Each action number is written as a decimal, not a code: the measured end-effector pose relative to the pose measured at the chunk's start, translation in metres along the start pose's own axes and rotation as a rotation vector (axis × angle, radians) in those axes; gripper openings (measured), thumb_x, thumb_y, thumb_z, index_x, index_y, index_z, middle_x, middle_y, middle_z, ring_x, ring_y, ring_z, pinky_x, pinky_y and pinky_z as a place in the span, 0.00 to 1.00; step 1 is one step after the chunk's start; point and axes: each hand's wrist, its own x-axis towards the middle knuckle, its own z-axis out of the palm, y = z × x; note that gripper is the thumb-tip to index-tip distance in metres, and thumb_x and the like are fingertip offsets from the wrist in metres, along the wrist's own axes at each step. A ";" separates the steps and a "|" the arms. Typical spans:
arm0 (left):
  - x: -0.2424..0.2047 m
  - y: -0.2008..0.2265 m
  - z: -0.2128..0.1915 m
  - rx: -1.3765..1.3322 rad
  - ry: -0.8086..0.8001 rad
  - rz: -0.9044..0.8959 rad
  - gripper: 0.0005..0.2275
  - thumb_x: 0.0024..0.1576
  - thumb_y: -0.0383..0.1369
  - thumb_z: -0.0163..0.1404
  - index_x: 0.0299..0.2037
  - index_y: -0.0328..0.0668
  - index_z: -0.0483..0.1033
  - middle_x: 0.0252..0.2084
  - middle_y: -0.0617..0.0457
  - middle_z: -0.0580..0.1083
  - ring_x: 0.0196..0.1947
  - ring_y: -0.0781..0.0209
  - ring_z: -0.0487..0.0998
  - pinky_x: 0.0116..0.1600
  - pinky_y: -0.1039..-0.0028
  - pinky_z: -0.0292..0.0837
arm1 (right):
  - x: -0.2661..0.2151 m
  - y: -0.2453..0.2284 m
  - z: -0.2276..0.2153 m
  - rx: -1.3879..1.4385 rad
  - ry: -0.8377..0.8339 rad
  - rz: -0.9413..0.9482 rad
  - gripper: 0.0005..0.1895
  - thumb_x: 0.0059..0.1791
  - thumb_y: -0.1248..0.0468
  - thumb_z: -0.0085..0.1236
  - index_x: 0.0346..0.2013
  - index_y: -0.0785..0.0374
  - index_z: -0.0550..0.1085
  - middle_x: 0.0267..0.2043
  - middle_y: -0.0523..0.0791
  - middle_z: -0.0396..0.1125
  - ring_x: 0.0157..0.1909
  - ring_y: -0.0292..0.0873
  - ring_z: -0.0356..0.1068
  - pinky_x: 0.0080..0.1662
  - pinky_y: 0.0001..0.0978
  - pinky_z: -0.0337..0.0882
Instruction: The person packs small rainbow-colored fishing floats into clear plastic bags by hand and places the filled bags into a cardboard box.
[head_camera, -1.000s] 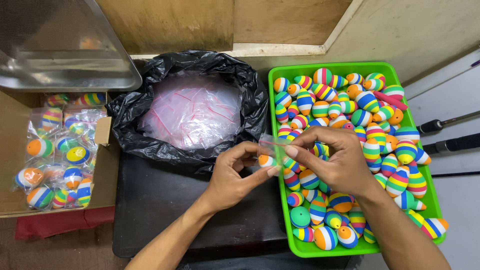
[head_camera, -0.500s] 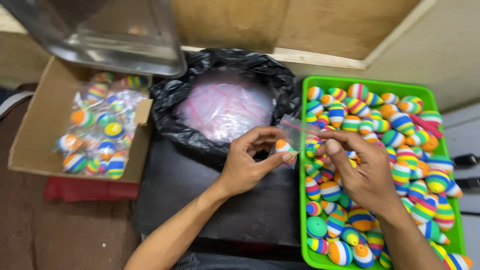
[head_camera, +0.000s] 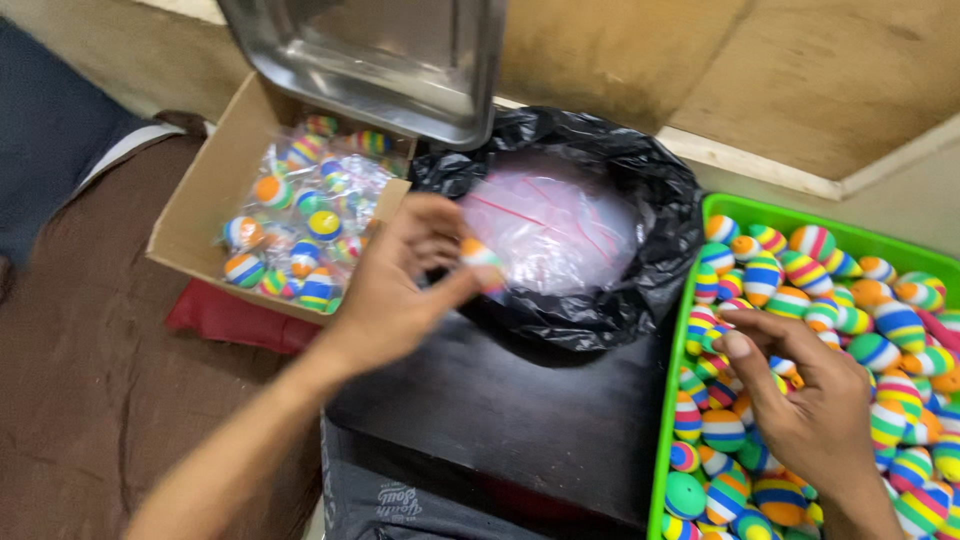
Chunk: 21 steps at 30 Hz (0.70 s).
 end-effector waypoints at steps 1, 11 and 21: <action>0.001 0.002 -0.016 -0.018 0.041 -0.021 0.23 0.51 0.26 0.65 0.50 0.45 0.63 0.44 0.53 0.75 0.42 0.67 0.78 0.49 0.81 0.77 | 0.000 -0.001 0.000 0.023 -0.006 0.025 0.11 0.55 0.62 0.57 0.49 0.63 0.80 0.36 0.43 0.76 0.33 0.36 0.76 0.42 0.27 0.69; 0.058 -0.038 -0.155 0.744 0.117 -0.223 0.13 0.58 0.37 0.65 0.34 0.49 0.69 0.30 0.63 0.72 0.23 0.71 0.67 0.33 0.72 0.61 | -0.001 0.014 0.006 0.105 0.001 0.050 0.12 0.58 0.66 0.54 0.53 0.70 0.77 0.32 0.49 0.72 0.26 0.40 0.72 0.43 0.27 0.71; 0.112 -0.078 -0.139 0.537 0.123 -0.600 0.10 0.57 0.34 0.64 0.31 0.49 0.72 0.37 0.54 0.78 0.38 0.63 0.79 0.46 0.69 0.76 | -0.002 0.021 0.014 0.106 0.044 0.149 0.13 0.59 0.69 0.54 0.56 0.75 0.76 0.45 0.55 0.74 0.43 0.45 0.74 0.48 0.32 0.72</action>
